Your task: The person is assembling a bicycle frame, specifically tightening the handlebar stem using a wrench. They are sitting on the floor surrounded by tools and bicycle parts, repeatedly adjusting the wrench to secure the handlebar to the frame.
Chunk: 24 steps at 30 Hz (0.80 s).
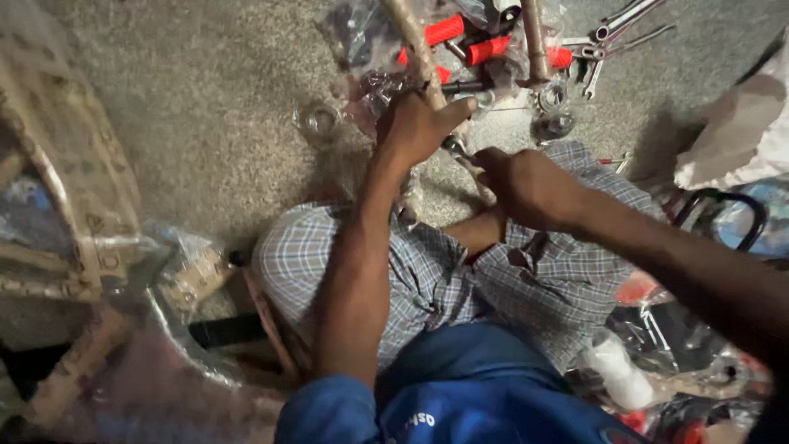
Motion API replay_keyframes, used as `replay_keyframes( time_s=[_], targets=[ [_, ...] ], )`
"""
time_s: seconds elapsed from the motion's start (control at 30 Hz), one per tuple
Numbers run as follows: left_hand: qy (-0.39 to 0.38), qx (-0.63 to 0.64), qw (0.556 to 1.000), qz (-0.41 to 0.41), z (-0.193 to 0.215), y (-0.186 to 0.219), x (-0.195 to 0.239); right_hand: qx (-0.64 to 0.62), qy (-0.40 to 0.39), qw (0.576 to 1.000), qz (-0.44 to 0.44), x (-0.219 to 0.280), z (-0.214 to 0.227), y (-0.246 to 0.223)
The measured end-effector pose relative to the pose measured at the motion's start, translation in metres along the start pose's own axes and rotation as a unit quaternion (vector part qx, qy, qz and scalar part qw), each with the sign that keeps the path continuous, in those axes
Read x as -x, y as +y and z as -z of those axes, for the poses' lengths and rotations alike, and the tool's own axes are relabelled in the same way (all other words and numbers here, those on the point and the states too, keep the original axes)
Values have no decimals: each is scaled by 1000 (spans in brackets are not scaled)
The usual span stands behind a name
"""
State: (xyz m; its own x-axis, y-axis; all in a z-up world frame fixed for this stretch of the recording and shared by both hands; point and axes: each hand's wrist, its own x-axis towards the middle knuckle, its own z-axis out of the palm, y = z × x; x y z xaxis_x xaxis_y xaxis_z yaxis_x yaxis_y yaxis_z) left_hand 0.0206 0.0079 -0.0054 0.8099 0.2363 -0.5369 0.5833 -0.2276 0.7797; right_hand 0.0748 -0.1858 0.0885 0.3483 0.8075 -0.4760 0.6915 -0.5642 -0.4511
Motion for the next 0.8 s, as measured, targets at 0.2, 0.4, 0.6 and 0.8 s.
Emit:
replay_keyframes(
  time_s=[0.2, 0.4, 0.6, 0.8],
  targets=[
    [86, 70, 969, -223, -8, -11, -12, -211, 47, 973, -82, 26, -51, 32],
    [42, 67, 996, 34, -5, -25, -24, -226, 406, 883, -66, -53, -190, 17],
    [127, 82, 986, -64, -3, -23, -14, -252, 367, 895, 15, -41, -186, 17],
    [108, 109, 986, -69, -12, -17, 6, 12, 228, 974, -7, 18, -85, 23]
  ],
)
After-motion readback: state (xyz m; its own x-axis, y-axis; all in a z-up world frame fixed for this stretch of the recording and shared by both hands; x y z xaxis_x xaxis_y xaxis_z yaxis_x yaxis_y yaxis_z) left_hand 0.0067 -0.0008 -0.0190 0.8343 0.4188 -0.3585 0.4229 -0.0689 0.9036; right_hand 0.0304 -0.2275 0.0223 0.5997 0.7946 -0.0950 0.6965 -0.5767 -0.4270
